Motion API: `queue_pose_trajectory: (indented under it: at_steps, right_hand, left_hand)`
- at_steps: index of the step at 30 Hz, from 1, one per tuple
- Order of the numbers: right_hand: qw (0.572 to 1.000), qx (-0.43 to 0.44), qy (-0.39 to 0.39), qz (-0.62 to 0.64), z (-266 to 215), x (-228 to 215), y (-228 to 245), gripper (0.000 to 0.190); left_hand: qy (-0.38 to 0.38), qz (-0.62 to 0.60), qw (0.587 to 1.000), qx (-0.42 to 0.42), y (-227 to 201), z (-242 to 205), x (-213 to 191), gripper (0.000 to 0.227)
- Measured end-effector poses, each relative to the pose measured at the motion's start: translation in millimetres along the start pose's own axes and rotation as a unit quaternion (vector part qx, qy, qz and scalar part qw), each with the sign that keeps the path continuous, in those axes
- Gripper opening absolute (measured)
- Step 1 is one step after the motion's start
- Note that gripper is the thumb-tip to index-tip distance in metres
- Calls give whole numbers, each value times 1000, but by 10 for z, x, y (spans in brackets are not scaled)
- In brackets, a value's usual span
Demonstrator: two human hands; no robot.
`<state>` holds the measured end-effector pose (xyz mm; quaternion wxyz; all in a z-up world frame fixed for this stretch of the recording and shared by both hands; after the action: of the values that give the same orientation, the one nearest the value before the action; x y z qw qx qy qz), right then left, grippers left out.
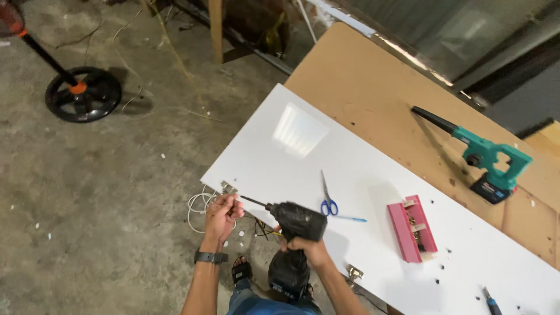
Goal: The recorder uses a power drill to install metal hinges onto a white cabinet door in a workshop.
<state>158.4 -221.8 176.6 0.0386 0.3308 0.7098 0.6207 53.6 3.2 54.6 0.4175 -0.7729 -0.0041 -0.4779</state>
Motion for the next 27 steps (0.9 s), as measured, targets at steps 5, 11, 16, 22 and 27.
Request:
queue_pose_trajectory:
  at_steps: [5, 11, 16, 22, 27]
  right_hand:
    - [996, 27, -81, 24, -500, -382, -121, 59]
    - [989, 58, -132, 23, -1205, -783, 175, 88]
    - [994, 0, -86, 70, -1938, -1509, 139, 89]
    - [997, 16, -74, 7, -2689, -2175, 337, 78]
    - [997, -2, -41, -62, -3064, -2360, 648, 93]
  left_hand:
    - [13, -36, 996, -81, 499, -90, 508, 19]
    - [17, 2, 994, -108, 1199, -458, 901, 18]
    - [27, 41, 995, -91, 1589, -1004, 1641, 16]
    - [59, 126, 989, -41, 2135, -1447, 2150, 16]
    - [29, 273, 948, -162, 2428, -1800, 2437, 16]
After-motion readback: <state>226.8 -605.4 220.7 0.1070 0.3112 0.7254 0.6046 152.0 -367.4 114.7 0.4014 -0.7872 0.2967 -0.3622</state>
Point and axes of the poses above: each hand's wrist, its own z-axis towards the middle knuckle, its own x-axis out of the palm, y = z × x, the point moved 10 cm from there along z, towards the middle knuckle
